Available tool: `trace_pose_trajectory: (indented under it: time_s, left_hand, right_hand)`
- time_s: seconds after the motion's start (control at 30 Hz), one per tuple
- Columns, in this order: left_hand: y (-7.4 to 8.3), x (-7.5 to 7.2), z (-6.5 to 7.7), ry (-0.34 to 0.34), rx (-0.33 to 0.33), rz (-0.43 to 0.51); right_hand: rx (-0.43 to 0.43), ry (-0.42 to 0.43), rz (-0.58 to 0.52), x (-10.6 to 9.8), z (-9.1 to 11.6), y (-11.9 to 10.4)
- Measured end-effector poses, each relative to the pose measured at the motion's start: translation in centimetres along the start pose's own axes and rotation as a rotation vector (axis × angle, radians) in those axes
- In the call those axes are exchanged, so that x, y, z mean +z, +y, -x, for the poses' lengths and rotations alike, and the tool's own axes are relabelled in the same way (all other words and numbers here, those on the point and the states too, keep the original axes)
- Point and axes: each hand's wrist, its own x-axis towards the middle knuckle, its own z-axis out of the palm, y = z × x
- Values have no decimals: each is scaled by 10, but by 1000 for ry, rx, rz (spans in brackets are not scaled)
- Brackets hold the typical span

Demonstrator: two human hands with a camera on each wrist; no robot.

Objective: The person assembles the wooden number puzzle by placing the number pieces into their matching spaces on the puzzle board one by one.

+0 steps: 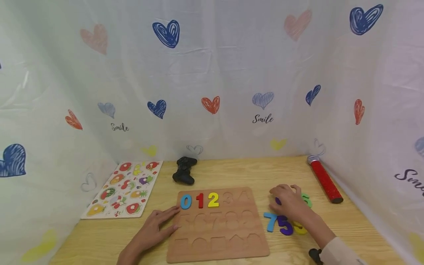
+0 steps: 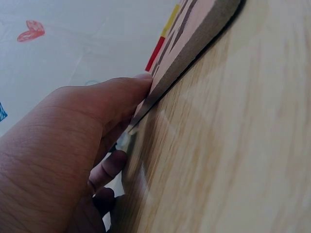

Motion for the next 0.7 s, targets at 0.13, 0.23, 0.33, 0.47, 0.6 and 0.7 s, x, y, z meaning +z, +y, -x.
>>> trace_pose_trajectory:
  time_s: [0.13,0.23,0.33,0.47,0.6,0.7]
  left_hand:
    - [0,1,-3,-18,-12,10]
    - [0,1,-4,-16,-7,18]
    - [-1,1,-4,-6,2,22]
    - [-1,1,-2,15,24,17]
    - [-1,1,-1,15,17,13]
    - [0,0,-1,-1,-3,17]
  right_hand:
    - [27,1,14,-2,1,7]
    - [45,-11,22,-3,2,12]
    - [70,-37,29,-3,4,15]
    - [111,-76,34,-4,4,19]
    - [136,-95,32,-3,5,22]
    - [156,-102,29,-2,7,23]
